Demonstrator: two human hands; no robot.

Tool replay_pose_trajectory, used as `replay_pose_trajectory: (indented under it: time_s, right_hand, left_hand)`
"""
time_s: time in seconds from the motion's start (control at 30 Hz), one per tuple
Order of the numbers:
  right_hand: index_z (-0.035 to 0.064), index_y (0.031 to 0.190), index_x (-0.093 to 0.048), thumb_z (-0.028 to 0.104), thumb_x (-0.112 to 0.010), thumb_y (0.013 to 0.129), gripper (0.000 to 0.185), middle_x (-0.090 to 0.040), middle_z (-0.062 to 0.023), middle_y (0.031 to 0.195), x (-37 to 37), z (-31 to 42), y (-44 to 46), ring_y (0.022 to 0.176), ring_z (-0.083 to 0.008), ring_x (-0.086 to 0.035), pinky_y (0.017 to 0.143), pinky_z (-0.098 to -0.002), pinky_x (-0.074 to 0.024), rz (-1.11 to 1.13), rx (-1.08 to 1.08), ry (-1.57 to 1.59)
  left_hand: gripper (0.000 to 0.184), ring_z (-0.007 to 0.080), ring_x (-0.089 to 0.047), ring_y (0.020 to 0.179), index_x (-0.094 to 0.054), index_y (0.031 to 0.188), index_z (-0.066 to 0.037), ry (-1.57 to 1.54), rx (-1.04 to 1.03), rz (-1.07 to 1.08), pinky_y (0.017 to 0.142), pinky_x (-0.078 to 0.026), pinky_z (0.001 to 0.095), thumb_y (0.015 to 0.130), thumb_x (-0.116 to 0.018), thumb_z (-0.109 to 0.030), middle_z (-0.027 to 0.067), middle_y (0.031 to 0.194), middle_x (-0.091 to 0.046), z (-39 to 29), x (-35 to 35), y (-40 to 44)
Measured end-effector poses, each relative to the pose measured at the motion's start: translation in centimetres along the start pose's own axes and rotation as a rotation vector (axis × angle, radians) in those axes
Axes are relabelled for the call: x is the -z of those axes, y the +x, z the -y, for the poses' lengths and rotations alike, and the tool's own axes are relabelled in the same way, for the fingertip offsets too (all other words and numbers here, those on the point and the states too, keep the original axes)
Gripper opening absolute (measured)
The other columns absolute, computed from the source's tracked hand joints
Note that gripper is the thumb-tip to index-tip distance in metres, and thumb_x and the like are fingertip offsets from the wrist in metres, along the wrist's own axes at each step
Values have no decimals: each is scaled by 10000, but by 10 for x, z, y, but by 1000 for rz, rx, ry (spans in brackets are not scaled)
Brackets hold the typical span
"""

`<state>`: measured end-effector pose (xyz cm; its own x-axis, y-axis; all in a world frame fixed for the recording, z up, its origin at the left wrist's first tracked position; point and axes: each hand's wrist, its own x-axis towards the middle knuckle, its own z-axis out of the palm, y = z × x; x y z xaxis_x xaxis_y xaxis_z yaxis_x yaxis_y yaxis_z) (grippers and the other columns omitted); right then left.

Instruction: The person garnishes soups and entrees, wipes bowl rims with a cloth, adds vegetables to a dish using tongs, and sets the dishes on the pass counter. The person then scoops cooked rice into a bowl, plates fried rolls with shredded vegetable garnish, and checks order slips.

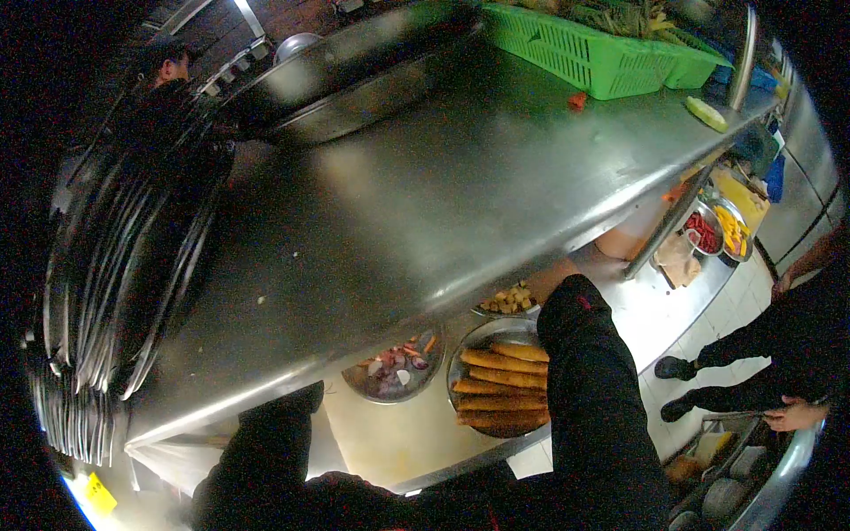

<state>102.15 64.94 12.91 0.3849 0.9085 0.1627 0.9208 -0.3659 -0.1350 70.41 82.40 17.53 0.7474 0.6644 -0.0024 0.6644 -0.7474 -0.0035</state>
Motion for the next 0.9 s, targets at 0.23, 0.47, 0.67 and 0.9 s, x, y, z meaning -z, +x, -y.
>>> replay_pose_trajectory:
  time_s: [0.23, 0.47, 0.67, 0.9]
  right_hand:
    - [56, 1224, -504, 311, -339, 936, 419, -507, -163, 1255, 9, 1, -12, 1113, -353, -518, 972, -442, -393, -61, 15, 14]
    - [61, 1251, -491, 314, -329, 941, 431, -491, -158, 1292, 30, 19, -30, 1140, -352, -507, 992, -444, -383, -140, 36, 36]
    - [65, 1273, -480, 316, -320, 946, 443, -477, -154, 1323, 50, 43, -87, 1163, -352, -497, 1009, -445, -374, -143, -30, 51]
    - [-20, 1079, -502, 181, -358, 914, 297, -634, -235, 859, 98, 77, -204, 703, -381, -633, 593, -466, -496, -94, -174, -15]
  left_hand:
    - [309, 334, -615, 906, -563, 1046, 2, -65, -38, -26, 794, -486, 421, 876, -500, -249, 205, 1017, -622, -4, 3, -23]
    - [316, 335, -617, 898, -557, 1059, 3, -147, -96, -51, 787, -489, 421, 878, -501, -251, 205, 1017, -623, -9, 13, -62]
    - [323, 335, -618, 891, -552, 1069, 4, -199, -173, -79, 781, -491, 420, 880, -503, -253, 206, 1016, -623, -21, 21, -97]
    - [330, 336, -620, 883, -546, 1081, 5, 28, -546, -484, 774, -493, 420, 882, -505, -255, 207, 1016, -623, -46, 16, -125]
